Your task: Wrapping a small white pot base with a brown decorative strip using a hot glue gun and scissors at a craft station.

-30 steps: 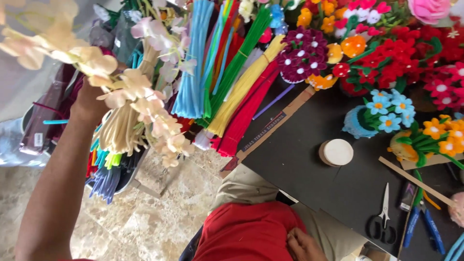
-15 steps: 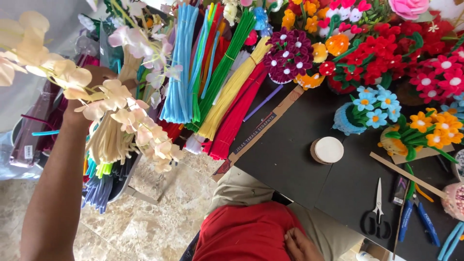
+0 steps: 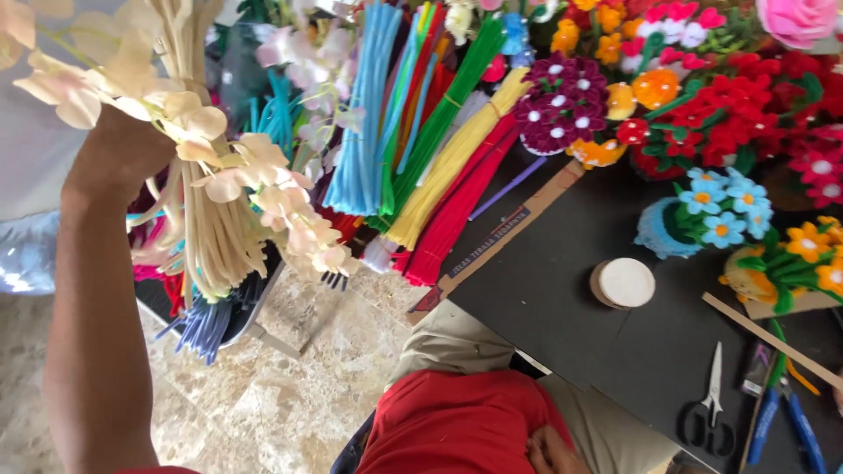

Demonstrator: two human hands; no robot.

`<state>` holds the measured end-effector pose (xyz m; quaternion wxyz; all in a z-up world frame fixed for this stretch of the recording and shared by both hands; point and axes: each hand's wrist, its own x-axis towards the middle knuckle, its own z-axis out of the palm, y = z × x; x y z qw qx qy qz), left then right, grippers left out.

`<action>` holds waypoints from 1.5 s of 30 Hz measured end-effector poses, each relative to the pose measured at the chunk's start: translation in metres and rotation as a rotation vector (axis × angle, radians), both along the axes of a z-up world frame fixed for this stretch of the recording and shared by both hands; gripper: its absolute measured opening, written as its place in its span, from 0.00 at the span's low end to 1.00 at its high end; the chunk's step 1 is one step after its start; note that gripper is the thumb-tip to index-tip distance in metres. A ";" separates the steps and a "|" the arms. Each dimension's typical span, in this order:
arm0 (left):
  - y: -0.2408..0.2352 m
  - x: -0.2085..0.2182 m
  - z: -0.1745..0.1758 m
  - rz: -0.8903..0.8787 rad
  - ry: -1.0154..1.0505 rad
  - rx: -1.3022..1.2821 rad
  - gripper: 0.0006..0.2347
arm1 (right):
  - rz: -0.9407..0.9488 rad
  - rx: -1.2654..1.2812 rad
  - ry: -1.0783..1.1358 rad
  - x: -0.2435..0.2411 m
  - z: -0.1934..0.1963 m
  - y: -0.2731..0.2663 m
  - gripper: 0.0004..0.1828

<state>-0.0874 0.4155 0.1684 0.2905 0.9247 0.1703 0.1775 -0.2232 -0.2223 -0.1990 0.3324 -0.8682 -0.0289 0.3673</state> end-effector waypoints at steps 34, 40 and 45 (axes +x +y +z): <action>0.021 -0.083 0.018 -0.054 -0.064 -0.593 0.11 | 0.350 -0.588 -0.025 0.022 -0.024 -0.011 0.12; 0.027 -0.103 0.012 -0.289 0.107 -0.453 0.13 | 0.376 -0.423 0.081 0.078 0.153 0.099 0.20; 0.025 -0.124 0.007 -0.245 -0.036 -0.658 0.06 | 0.412 -0.265 -0.120 0.080 0.194 0.164 0.15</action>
